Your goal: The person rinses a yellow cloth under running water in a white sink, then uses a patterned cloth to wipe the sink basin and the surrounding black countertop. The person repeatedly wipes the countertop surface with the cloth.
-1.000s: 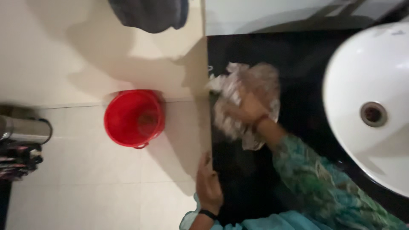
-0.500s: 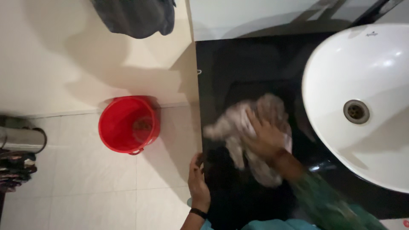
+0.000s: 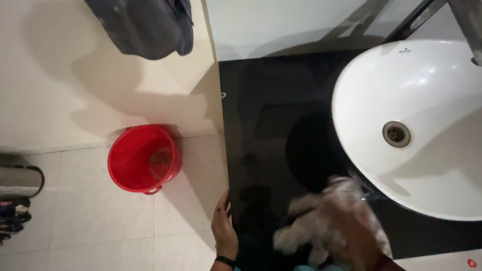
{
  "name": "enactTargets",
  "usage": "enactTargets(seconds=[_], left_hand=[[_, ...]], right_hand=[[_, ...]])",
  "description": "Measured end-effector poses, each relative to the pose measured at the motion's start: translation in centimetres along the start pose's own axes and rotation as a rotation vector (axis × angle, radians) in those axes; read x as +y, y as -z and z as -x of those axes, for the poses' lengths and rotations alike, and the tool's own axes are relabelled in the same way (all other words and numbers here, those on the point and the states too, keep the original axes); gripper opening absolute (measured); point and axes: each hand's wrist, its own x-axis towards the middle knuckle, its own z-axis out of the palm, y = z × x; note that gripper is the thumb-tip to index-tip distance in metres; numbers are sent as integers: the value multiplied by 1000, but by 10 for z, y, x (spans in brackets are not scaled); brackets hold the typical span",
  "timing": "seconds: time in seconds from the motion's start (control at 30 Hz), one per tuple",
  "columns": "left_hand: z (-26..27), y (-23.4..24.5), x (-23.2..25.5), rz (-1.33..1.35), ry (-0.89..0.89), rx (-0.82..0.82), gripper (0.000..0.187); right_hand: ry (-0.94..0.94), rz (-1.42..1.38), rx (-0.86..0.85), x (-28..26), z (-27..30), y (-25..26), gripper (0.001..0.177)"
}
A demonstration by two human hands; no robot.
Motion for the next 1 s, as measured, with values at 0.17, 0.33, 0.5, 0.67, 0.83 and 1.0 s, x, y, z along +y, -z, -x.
enactTargets(seconds=[0.17, 0.33, 0.5, 0.67, 0.83, 1.0], left_hand=[[-11, -1, -3, 25, -25, -43, 74], [-21, 8, -34, 795, 425, -60, 73], [-20, 9, -37, 540, 413, -41, 65], [-21, 0, -13, 167, 84, -204, 63], [-22, -1, -16, 171, 76, -201, 65], [-20, -7, -17, -76, 32, -153, 63]], right_hand=[[-300, 16, -42, -10, -11, -2, 80], [-22, -80, -252, -89, -59, -11, 81], [-125, -123, -326, -79, -165, -4, 82], [-310, -111, -189, -44, -276, 1, 83], [-86, -175, -177, -53, -206, -9, 77], [179, -54, -140, -62, -96, 7, 74]])
